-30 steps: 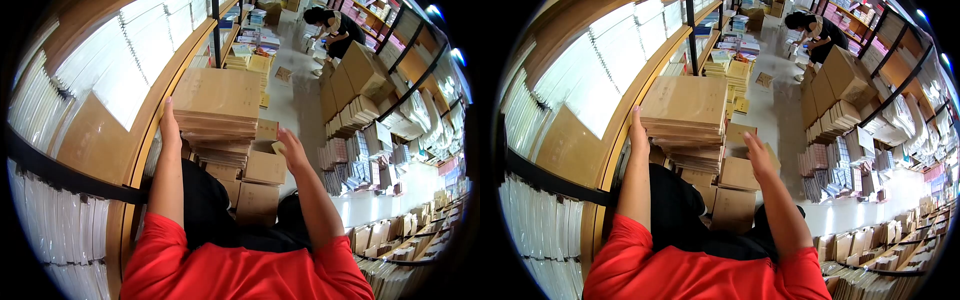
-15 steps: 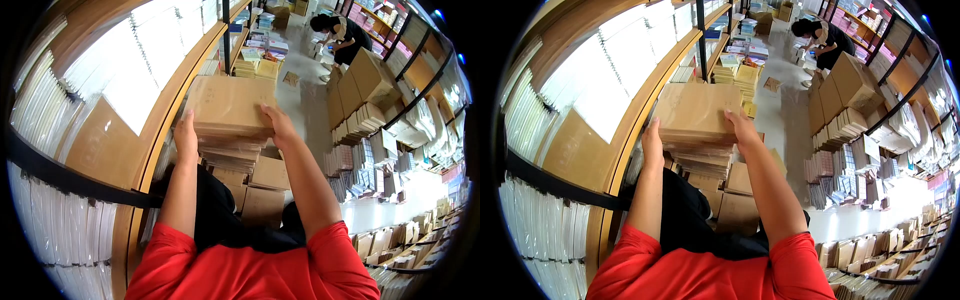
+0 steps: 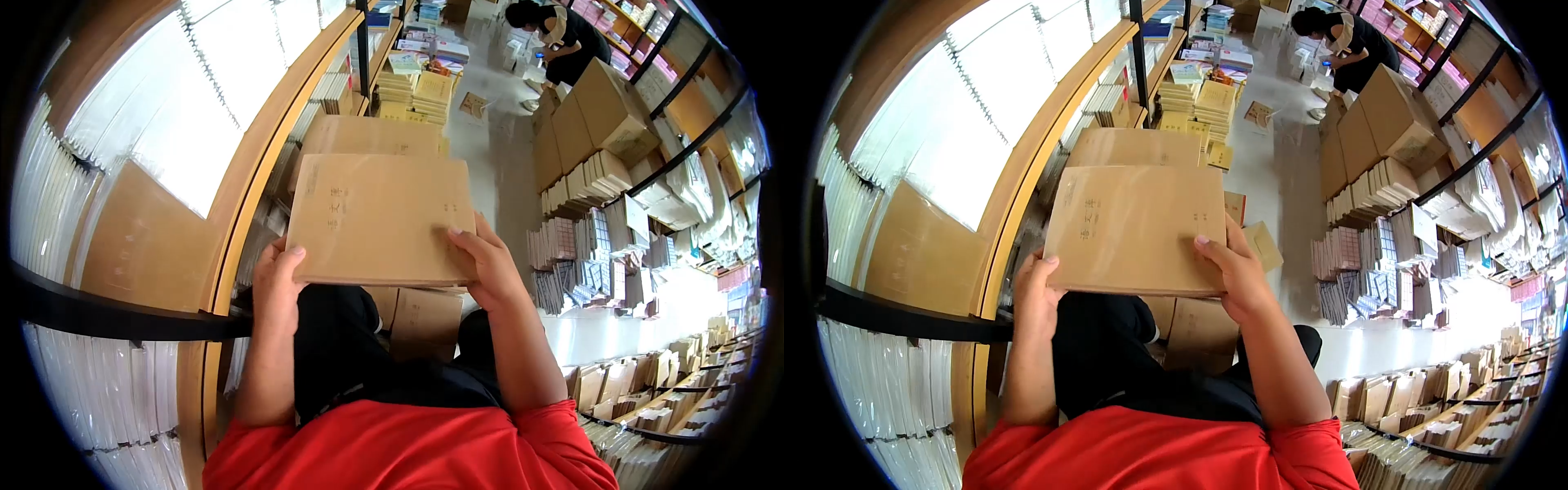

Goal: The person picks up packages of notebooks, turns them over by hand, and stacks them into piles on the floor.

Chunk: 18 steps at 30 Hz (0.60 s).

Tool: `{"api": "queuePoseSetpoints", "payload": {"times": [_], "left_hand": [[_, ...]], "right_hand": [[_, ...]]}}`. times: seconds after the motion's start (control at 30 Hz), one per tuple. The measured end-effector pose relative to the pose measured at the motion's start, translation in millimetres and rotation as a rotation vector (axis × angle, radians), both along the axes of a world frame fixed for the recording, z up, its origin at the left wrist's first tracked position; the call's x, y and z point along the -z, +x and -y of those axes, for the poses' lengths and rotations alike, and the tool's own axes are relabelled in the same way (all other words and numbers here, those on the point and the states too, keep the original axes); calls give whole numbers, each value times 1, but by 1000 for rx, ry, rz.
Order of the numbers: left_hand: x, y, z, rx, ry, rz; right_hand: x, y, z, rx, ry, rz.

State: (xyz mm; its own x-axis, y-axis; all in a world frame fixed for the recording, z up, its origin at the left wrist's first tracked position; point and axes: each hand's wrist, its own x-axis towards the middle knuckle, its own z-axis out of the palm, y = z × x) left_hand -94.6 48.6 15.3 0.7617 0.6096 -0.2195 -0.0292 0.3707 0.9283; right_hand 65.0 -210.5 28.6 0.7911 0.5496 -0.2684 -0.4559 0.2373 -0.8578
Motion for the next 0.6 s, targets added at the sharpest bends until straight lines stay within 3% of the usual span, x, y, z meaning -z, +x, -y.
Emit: {"api": "queuePoseSetpoints", "payload": {"times": [0.13,0.23,0.33,0.6], "left_hand": [[1,4,-34,262,-71,-138],[-12,21,-16,369,83,-241],[-7,18,-13,431,-3,-119],[-26,-6,60,574,104,-3]], "right_hand": [[-8,0,6,-6,-61,-182],[0,-1,3,-30,-159,-7],[-12,-11,10,42,-174,-63],[-8,-68,102,187,-181,-20]]}}
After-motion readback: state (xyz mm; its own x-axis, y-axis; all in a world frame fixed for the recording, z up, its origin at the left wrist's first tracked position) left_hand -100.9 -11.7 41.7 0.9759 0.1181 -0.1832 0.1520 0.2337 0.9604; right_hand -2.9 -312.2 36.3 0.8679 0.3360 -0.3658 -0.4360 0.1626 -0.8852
